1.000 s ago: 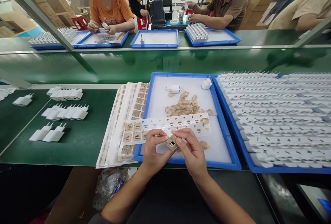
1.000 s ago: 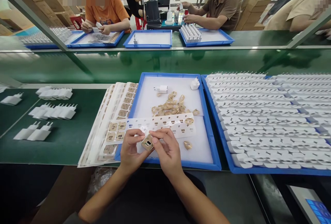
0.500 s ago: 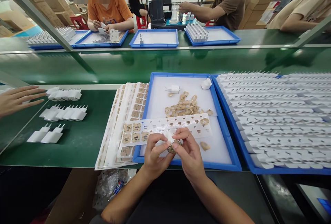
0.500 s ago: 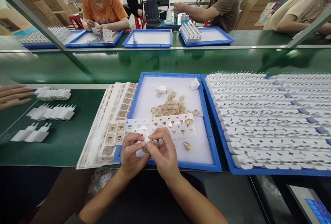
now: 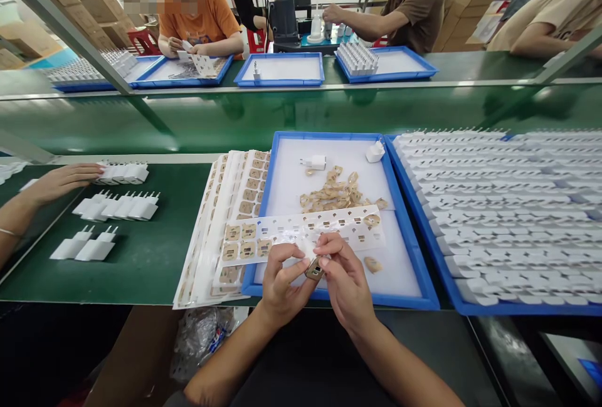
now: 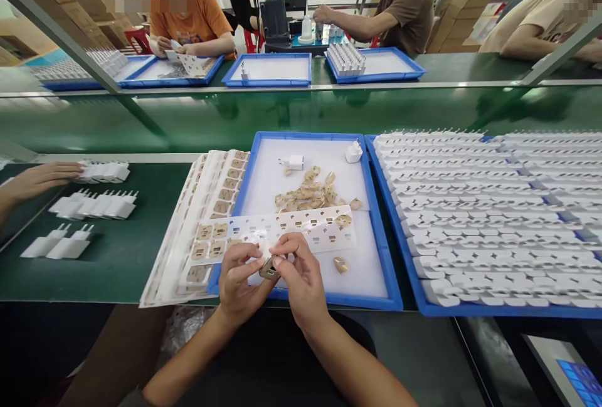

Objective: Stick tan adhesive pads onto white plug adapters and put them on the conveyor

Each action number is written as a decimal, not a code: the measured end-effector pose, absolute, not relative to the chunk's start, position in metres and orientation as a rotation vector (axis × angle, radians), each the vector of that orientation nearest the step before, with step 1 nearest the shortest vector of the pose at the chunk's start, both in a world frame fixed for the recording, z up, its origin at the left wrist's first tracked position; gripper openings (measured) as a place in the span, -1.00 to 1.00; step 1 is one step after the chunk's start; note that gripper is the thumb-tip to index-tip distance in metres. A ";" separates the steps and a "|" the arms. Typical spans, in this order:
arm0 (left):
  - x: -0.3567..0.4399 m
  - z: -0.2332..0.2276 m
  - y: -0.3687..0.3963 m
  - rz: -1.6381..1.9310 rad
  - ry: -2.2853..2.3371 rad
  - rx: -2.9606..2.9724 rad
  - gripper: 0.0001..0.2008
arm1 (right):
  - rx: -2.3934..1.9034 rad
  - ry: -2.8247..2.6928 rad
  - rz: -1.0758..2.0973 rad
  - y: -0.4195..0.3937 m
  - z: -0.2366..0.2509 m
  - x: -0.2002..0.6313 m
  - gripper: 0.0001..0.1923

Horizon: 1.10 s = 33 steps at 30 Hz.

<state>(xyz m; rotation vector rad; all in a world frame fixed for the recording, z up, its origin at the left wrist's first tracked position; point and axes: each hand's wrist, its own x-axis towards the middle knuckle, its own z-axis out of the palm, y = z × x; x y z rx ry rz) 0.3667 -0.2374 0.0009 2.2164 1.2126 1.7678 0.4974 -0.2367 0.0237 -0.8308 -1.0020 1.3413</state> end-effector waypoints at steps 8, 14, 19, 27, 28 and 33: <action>0.364 -0.002 -0.237 1.739 1.163 2.121 -0.71 | -0.935 -1.400 1.245 -0.235 0.034 0.509 -0.64; 0.366 0.004 -0.236 1.700 1.196 2.054 -0.71 | -0.955 -1.700 1.017 -0.222 0.049 0.530 -0.85; 0.366 0.005 -0.236 1.660 1.189 2.009 -0.65 | -0.844 -1.891 0.488 -0.218 0.044 0.534 -0.78; 0.367 -0.005 -0.237 1.510 1.185 1.730 -0.64 | -0.653 -1.896 0.660 -0.236 0.037 0.559 -0.80; 0.368 -0.003 -0.238 1.506 1.210 1.705 -0.61 | -0.735 -1.796 0.675 -0.232 0.036 0.567 -0.83; 0.344 0.024 -0.243 1.490 1.367 1.742 -0.51 | -1.537 -1.421 0.253 -0.197 0.024 0.614 -0.69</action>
